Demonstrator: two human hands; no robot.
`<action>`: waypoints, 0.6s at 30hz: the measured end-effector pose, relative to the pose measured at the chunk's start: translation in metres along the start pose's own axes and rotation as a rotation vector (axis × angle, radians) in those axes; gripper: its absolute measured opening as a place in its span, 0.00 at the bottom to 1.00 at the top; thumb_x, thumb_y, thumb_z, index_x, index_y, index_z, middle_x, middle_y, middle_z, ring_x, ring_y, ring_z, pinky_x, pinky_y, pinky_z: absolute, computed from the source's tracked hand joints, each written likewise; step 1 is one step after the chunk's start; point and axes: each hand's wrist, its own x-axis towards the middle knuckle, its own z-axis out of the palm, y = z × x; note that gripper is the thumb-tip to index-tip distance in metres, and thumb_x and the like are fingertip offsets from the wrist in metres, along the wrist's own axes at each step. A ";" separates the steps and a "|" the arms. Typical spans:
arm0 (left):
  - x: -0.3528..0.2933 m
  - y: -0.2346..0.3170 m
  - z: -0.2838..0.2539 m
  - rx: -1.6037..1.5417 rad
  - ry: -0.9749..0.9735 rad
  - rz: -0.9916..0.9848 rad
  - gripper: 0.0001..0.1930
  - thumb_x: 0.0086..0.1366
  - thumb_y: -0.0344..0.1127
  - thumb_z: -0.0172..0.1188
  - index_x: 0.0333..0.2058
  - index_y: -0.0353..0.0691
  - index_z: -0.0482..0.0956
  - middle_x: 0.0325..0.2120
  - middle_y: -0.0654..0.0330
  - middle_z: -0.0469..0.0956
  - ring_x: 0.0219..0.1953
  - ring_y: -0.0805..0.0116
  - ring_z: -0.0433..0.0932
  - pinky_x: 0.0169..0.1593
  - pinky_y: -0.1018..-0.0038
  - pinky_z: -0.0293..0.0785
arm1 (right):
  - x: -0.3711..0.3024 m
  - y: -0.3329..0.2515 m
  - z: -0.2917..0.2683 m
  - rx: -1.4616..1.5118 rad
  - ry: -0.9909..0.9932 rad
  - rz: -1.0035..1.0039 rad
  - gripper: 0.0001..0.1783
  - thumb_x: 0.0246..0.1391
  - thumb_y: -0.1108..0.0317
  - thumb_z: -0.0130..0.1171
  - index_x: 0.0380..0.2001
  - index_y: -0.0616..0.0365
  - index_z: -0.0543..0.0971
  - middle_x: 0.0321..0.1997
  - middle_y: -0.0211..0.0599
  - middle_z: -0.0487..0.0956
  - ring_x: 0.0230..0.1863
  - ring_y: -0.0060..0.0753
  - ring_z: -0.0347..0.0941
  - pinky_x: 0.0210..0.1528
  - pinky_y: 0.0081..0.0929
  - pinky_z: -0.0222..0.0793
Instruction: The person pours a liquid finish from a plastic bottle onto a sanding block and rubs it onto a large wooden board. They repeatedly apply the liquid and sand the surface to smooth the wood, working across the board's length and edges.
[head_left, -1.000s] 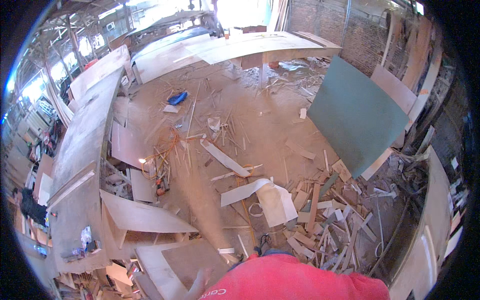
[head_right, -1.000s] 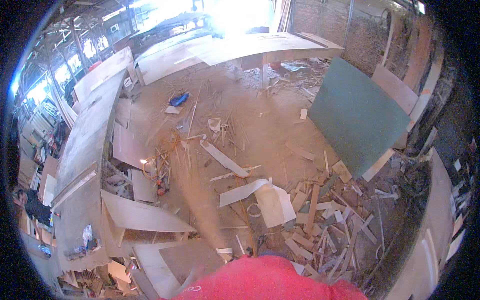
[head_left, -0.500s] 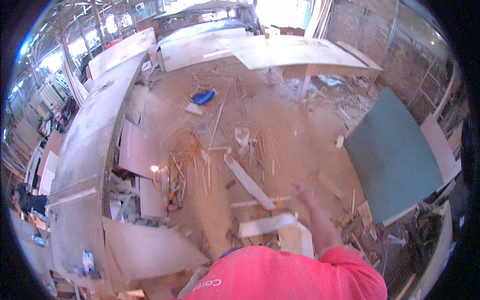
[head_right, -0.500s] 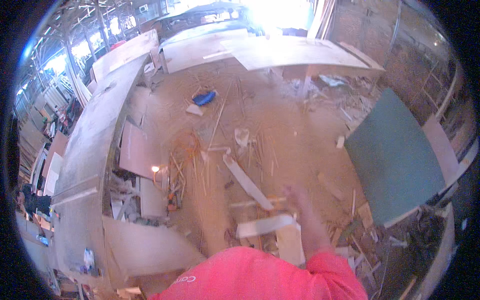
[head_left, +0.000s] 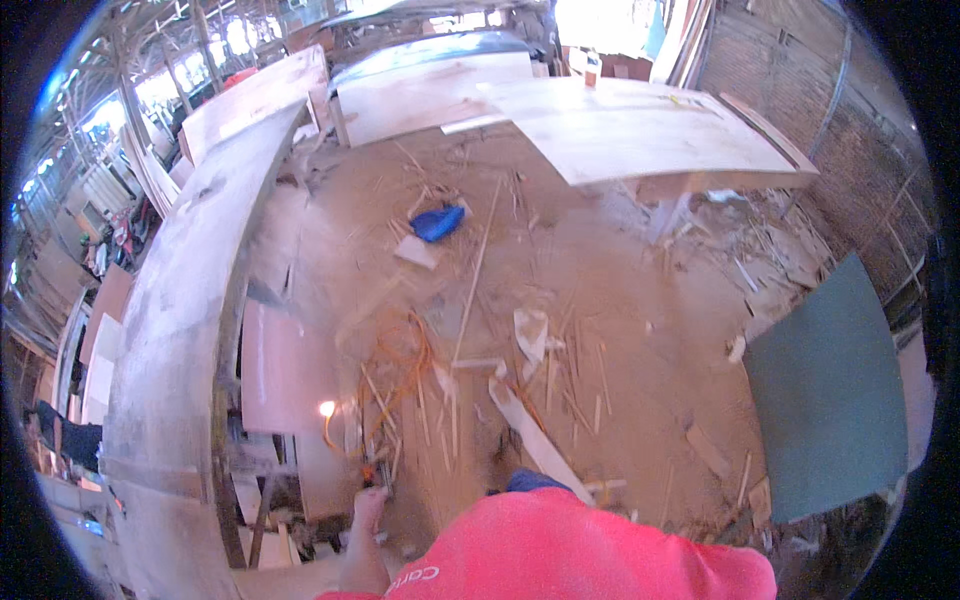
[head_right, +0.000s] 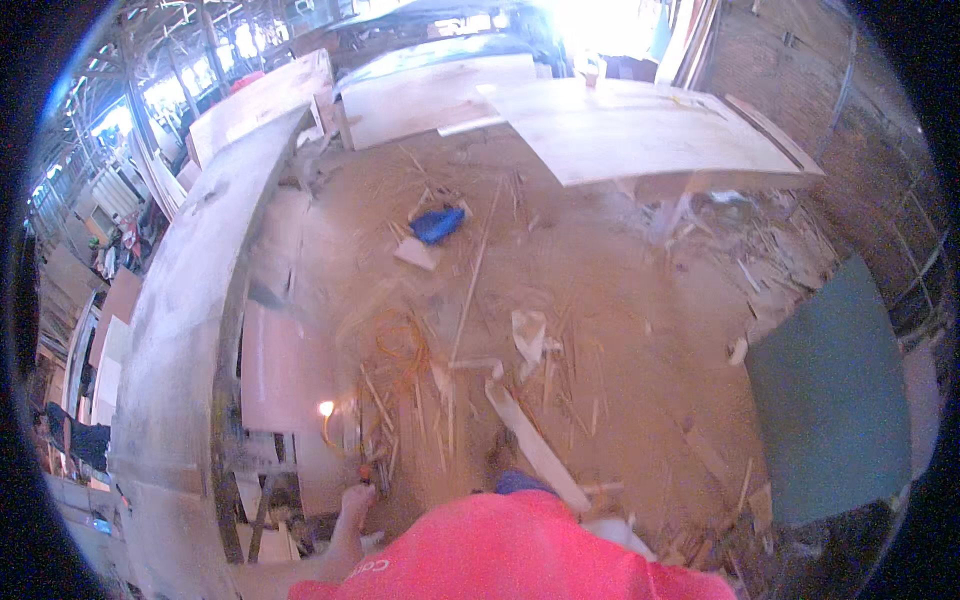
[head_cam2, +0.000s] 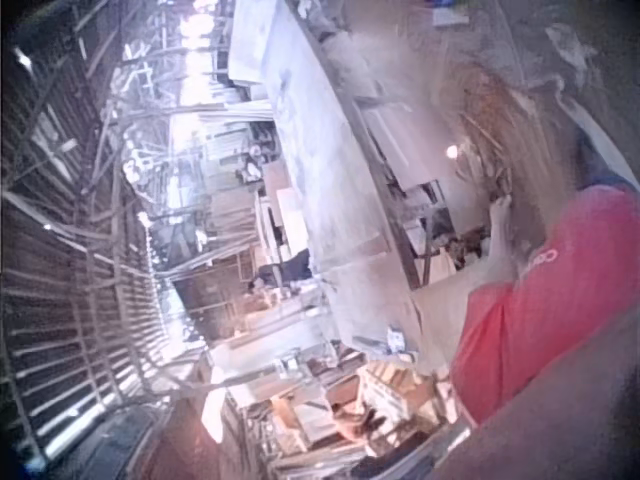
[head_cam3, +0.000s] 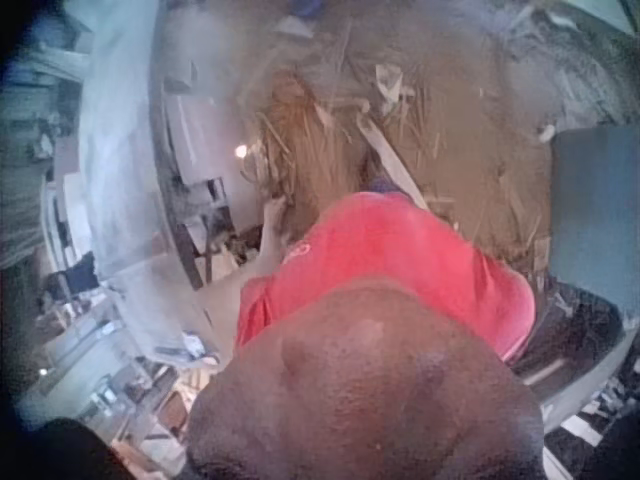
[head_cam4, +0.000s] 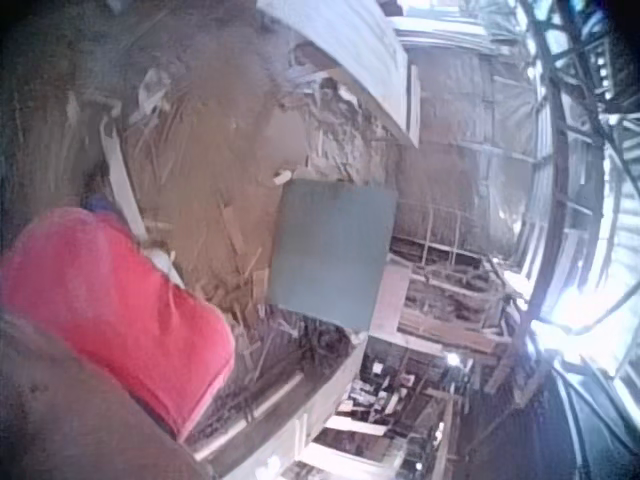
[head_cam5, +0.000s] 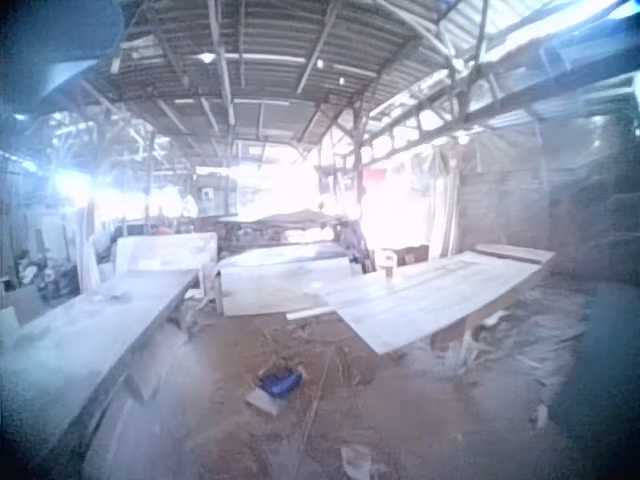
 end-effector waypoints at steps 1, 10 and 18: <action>0.024 0.026 -0.007 0.017 0.013 -0.025 0.16 0.64 0.42 0.71 0.32 0.32 0.83 0.23 0.64 0.79 0.21 0.64 0.76 0.29 0.63 0.73 | 0.021 -0.031 -0.020 0.012 0.013 -0.003 0.21 0.62 0.56 0.60 0.52 0.56 0.83 0.48 0.43 0.85 0.48 0.42 0.80 0.50 0.47 0.77; 0.123 0.100 -0.013 -0.314 -0.164 -0.498 0.15 0.59 0.41 0.74 0.36 0.34 0.84 0.25 0.64 0.81 0.25 0.66 0.77 0.31 0.68 0.74 | 0.313 -0.566 -0.322 0.262 0.314 -0.829 0.20 0.65 0.54 0.58 0.42 0.63 0.82 0.40 0.42 0.84 0.40 0.37 0.77 0.44 0.44 0.75; 0.362 0.200 -0.080 -0.359 -0.129 -0.441 0.16 0.57 0.41 0.77 0.37 0.35 0.85 0.27 0.64 0.82 0.26 0.68 0.78 0.33 0.71 0.74 | 0.269 -0.931 -0.442 0.356 0.433 -1.021 0.15 0.60 0.64 0.64 0.47 0.59 0.85 0.40 0.40 0.87 0.39 0.31 0.82 0.46 0.35 0.77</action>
